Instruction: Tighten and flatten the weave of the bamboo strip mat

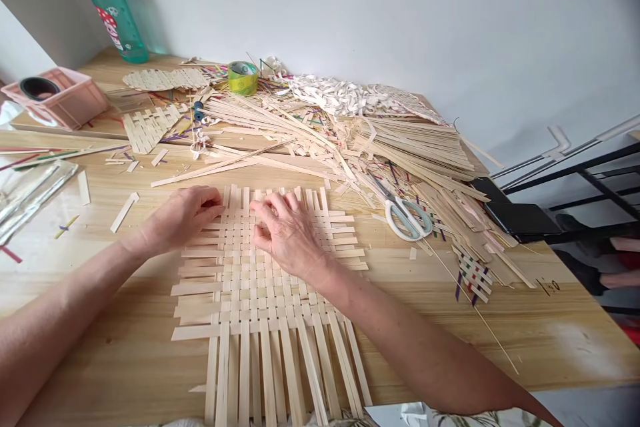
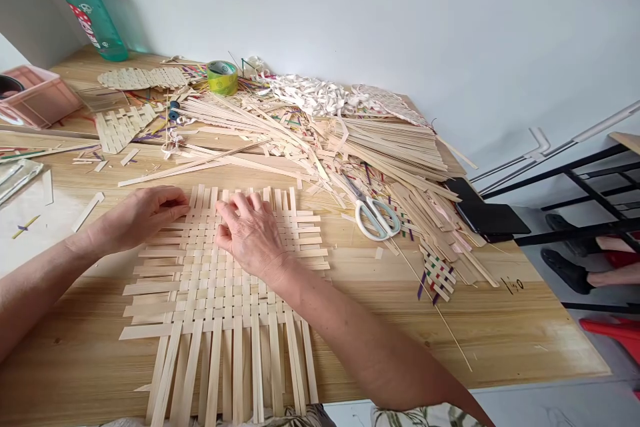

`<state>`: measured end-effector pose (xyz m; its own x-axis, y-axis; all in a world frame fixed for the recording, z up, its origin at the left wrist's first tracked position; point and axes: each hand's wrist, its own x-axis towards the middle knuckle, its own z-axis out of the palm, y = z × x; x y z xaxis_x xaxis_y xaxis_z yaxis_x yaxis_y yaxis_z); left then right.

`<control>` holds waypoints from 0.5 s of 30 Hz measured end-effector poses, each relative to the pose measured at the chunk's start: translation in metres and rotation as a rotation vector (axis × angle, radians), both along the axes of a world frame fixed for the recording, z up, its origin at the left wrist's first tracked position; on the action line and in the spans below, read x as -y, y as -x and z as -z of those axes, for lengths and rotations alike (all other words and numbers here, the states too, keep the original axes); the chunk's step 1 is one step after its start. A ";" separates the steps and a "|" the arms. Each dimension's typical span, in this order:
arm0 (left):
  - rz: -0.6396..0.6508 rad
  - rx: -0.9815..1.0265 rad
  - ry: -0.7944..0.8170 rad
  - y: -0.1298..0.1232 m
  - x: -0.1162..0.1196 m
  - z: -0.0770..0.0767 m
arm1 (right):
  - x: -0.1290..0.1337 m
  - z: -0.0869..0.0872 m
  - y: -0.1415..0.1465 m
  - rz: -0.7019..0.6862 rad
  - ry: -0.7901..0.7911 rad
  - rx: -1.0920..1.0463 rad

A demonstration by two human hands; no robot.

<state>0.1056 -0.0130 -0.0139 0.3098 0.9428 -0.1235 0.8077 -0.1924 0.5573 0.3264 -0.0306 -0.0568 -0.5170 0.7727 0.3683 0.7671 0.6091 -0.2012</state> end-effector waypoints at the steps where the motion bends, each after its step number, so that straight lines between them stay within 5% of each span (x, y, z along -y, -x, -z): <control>1: 0.007 0.008 0.008 0.001 0.000 0.001 | 0.000 0.000 0.000 0.000 0.003 -0.004; 15: 0.018 0.006 0.070 0.003 -0.004 0.003 | -0.001 -0.001 0.001 0.004 0.064 -0.037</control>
<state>0.1029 -0.0089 -0.0170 0.3278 0.9261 -0.1868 0.8009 -0.1675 0.5749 0.3258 -0.0293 -0.0563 -0.5007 0.7975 0.3366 0.7611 0.5908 -0.2677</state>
